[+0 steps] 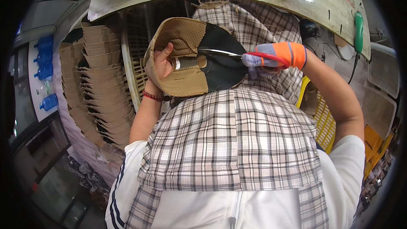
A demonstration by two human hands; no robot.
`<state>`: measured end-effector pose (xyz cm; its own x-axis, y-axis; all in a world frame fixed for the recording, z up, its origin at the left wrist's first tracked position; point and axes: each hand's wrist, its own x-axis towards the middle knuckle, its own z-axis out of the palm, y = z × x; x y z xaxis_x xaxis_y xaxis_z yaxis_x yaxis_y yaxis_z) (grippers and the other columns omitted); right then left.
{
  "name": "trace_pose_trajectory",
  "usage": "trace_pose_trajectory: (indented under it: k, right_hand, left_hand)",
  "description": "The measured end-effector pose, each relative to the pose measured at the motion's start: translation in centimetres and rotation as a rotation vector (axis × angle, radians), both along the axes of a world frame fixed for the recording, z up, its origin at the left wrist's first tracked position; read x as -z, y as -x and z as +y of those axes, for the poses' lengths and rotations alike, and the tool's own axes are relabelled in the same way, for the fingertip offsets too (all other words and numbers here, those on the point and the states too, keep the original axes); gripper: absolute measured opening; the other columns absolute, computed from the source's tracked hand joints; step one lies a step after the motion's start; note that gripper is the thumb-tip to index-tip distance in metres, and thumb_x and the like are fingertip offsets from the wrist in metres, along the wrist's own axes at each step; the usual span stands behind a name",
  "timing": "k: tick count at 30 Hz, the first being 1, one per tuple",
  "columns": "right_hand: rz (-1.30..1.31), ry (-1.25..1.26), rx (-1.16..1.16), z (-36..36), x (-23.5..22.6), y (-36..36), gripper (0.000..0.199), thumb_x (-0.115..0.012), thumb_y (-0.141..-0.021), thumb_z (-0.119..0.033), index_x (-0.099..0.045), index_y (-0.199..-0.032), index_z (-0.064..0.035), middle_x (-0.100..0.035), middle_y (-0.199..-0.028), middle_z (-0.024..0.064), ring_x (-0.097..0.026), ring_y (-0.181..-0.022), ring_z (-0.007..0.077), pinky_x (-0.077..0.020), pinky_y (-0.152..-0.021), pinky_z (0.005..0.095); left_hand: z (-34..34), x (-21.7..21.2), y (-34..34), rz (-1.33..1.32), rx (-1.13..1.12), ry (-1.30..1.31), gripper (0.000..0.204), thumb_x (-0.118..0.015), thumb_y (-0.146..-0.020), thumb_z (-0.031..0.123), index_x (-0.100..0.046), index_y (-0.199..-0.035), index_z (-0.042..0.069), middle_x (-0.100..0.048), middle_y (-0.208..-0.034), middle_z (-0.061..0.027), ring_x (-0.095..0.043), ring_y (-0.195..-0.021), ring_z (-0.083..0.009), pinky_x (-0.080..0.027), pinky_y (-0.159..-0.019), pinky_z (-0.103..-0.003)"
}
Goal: The person uses a green electric cutter to trim the edges of a beige shoe upper, then switches to red-handled scissors to trim the interior lining. The person repeatedly picks up and sets down shoe uppers on a work table while performing the trimming.
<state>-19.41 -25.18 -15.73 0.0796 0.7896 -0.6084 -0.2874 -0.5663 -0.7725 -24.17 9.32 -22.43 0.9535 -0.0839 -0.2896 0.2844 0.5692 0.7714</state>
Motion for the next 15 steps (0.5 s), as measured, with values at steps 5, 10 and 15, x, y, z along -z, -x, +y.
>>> trace_pose_trajectory:
  k: [5,10,15]
  right_hand:
    - [-1.018,0.325,0.09,3.0,-2.4,1.4,0.054,-0.073,-0.08,-0.056,-0.068,-0.099,-0.0054,-0.065,-0.073,0.01,-0.064,-0.067,0.0285,-0.0506,-0.065,0.0381]
    - [-1.577,0.161,0.103,3.8,-0.3,1.3,0.032,-0.079,-0.072,-0.031,-0.066,-0.095,-0.0123,-0.067,-0.087,0.0061,-0.064,-0.081,0.0264,-0.0503,-0.071,0.0372]
    - [-1.667,0.243,0.064,3.9,0.6,1.3,0.032,-0.079,-0.073,-0.031,-0.067,-0.096,-0.013,-0.066,-0.081,0.0071,-0.064,-0.079,0.0268,-0.0508,-0.071,0.0382]
  left_hand:
    - [0.8,0.3,0.4,0.052,-0.004,-0.057,0.043,-0.077,-0.089,0.024,-0.063,-0.122,0.0,-0.067,-0.112,-0.0051,-0.06,-0.101,-0.0166,-0.051,-0.09,-0.032]
    - [-0.2,-0.8,0.4,0.065,-0.021,-0.051,0.043,-0.077,-0.088,0.025,-0.064,-0.122,0.001,-0.067,-0.112,-0.0053,-0.062,-0.101,-0.017,-0.053,-0.087,-0.032]
    - [0.1,-0.3,0.5,0.081,-0.007,-0.058,0.044,-0.078,-0.087,0.025,-0.064,-0.122,0.002,-0.066,-0.115,-0.0053,-0.062,-0.103,-0.0176,-0.053,-0.087,-0.032]
